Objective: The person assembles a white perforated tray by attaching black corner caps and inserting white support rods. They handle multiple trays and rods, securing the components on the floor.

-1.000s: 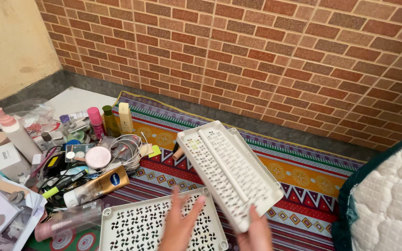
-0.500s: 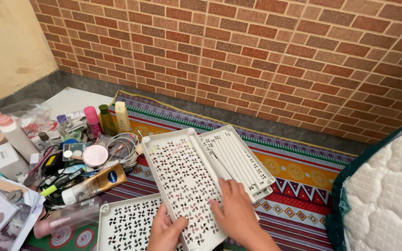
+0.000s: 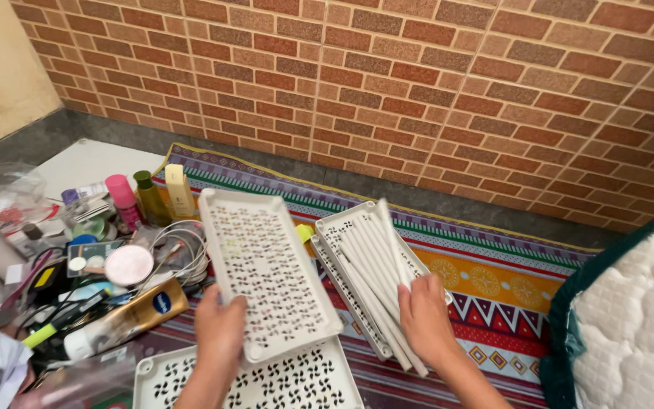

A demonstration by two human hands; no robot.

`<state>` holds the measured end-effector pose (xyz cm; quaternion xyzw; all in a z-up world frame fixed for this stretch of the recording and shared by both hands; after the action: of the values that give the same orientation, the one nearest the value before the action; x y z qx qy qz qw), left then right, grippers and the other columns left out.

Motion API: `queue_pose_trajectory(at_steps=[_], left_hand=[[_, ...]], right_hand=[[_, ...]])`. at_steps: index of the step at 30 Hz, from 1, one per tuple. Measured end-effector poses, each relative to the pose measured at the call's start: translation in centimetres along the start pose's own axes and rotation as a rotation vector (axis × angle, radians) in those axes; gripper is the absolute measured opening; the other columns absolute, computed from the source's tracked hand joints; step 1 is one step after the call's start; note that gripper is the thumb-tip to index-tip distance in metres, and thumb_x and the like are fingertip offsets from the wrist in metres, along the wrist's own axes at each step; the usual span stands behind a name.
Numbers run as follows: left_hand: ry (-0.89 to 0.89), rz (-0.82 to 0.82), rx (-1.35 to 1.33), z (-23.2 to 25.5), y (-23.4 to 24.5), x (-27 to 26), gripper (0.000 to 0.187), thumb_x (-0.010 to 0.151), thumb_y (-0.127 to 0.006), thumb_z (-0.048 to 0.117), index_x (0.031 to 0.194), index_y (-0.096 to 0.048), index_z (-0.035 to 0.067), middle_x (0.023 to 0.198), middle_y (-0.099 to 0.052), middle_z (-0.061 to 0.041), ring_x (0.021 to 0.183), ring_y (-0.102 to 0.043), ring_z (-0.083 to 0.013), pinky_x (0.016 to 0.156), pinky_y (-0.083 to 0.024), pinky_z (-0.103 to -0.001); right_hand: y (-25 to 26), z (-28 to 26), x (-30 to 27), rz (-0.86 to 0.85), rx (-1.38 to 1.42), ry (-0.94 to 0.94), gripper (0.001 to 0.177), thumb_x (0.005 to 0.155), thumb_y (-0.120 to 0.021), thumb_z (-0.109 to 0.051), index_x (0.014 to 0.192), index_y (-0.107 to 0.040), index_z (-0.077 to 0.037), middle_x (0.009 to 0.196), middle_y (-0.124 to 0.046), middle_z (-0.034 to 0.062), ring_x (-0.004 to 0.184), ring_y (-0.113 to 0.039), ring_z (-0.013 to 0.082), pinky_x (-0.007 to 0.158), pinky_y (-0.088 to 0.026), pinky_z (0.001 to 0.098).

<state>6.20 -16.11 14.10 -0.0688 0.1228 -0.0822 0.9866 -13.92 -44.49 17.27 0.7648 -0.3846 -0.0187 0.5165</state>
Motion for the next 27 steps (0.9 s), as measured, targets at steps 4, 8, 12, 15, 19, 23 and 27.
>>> queue_pose_trajectory(at_steps=[4,8,12,15,19,23,27], left_hand=[[0.124,-0.022,-0.112,-1.5,0.6,4.2,0.038,0.089,-0.049,-0.001,0.125,-0.061,-0.003,0.102,-0.073,-0.019,0.081,-0.071,-0.0271,0.069,-0.058,-0.041],[0.178,0.003,-0.217,-4.2,-1.4,6.5,0.034,0.095,-0.05,0.004,0.127,-0.06,0.0,0.108,-0.072,-0.016,0.089,-0.071,-0.0271,0.077,-0.058,-0.042],[0.154,0.028,-0.307,-5.9,-4.6,8.9,0.033,0.102,-0.05,0.011,0.134,-0.056,0.006,0.12,-0.07,-0.013,0.101,-0.069,-0.0244,0.084,-0.058,-0.041],[0.108,0.033,-0.358,-6.8,-6.4,10.1,0.038,0.103,-0.049,0.014,0.141,-0.047,0.011,0.13,-0.064,-0.011,0.11,-0.066,-0.0229,0.089,-0.057,-0.04],[0.132,0.078,-0.327,-8.0,-7.3,10.5,0.046,0.103,-0.047,0.015,0.148,-0.037,0.021,0.14,-0.058,-0.007,0.12,-0.061,-0.0215,0.094,-0.055,-0.04],[0.138,0.027,-0.225,-8.2,-7.3,11.3,0.056,0.103,-0.047,0.022,0.155,-0.028,0.013,0.144,-0.055,-0.012,0.124,-0.06,-0.0247,0.1,-0.051,-0.042],[0.017,0.144,0.259,-6.7,-6.6,11.9,0.084,0.096,-0.062,0.03,0.162,-0.015,0.008,0.152,-0.042,-0.023,0.138,-0.045,-0.0357,0.115,-0.038,-0.048]], right_hand=[[-1.8,1.9,0.7,-0.133,-0.182,0.039,0.032,0.098,-0.055,-0.026,0.105,-0.056,0.006,0.113,-0.053,0.023,0.108,-0.054,0.041,0.097,-0.046,0.051],[-3.9,2.4,0.5,-0.296,-0.256,-0.123,0.051,0.09,-0.065,-0.036,0.122,-0.05,0.0,0.13,-0.047,0.0204,0.125,-0.045,0.0384,0.106,-0.042,0.0497],[-5.1,2.1,0.7,-0.364,-0.191,-0.076,0.09,0.074,-0.079,-0.037,0.145,-0.035,-0.005,0.15,-0.032,0.0253,0.14,-0.028,0.0426,0.115,-0.03,0.0495],[-5.2,2.9,1.3,-0.379,-0.137,-0.061,0.105,0.069,-0.084,-0.037,0.152,-0.027,-0.008,0.157,-0.023,0.029,0.147,-0.018,0.048,0.116,-0.024,0.0497],[-4.7,3.3,3.1,-0.319,-0.211,-0.043,0.11,0.068,-0.084,-0.042,0.154,-0.024,-0.011,0.156,-0.025,0.0276,0.143,-0.026,0.0453,0.116,-0.029,0.05],[-4.9,3.7,5.1,-0.482,-0.389,-0.269,0.134,0.059,-0.089,-0.057,0.162,-0.013,-0.017,0.155,-0.029,0.0153,0.143,-0.031,0.0346,0.118,-0.03,0.0516],[-4.9,2.9,5.7,-0.531,-0.39,-0.304,0.135,0.058,-0.09,-0.058,0.16,-0.01,-0.022,0.154,-0.03,0.0147,0.146,-0.027,0.0335,0.115,-0.028,0.0611]])
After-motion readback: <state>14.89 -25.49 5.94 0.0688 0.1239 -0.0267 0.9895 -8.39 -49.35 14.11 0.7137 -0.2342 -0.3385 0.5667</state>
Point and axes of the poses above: each hand's wrist, its own x-axis towards the middle knuckle, its own y-axis out of the back of the hand, z = x × y, the point moved 5 cm from there along x, towards the middle knuckle
